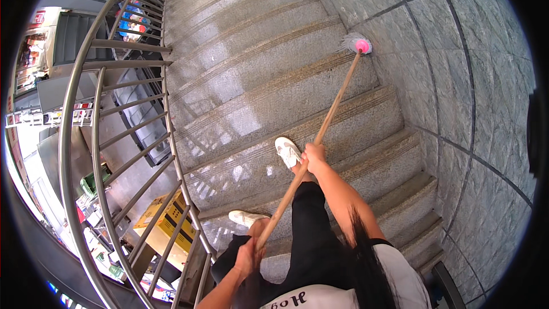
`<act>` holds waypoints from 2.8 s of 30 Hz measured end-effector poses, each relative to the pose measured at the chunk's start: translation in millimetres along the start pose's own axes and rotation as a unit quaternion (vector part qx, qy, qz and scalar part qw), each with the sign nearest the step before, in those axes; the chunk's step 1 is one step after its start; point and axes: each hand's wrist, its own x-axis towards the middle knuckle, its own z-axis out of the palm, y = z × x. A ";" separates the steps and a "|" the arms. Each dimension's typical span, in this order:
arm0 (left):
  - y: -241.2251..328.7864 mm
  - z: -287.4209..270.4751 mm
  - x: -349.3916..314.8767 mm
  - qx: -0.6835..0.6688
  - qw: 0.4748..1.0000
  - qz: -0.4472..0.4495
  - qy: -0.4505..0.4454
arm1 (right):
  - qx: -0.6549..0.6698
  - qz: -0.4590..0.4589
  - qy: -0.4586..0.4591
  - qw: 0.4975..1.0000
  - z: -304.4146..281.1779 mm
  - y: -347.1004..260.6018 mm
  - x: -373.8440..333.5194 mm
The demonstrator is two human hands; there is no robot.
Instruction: Mop the stairs using a wet floor mop.
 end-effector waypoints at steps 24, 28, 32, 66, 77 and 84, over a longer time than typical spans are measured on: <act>-4.1 -63.3 -82.2 0.383 0.872 0.226 0.206 | 0.246 0.111 -0.288 0.919 43.6 15.1 -77.7; 0.2 -74.2 -114.6 0.391 0.859 0.258 0.208 | 0.307 0.113 -0.307 0.894 15.4 19.1 -111.4; 33.8 -95.4 -149.4 0.199 0.946 0.217 0.134 | 0.345 0.097 -0.261 0.897 2.2 11.9 -134.4; 65.9 -79.4 -307.7 0.112 0.823 0.475 0.291 | -0.086 0.369 -0.480 0.791 158.5 174.4 -307.1; 23.6 -46.3 -366.7 -0.222 0.602 0.642 0.420 | -0.234 0.320 -0.532 0.749 79.0 110.7 -356.1; 24.2 -79.6 -283.3 -0.403 0.665 0.477 0.410 | -0.537 -0.031 -0.506 0.674 43.3 -2.9 -275.0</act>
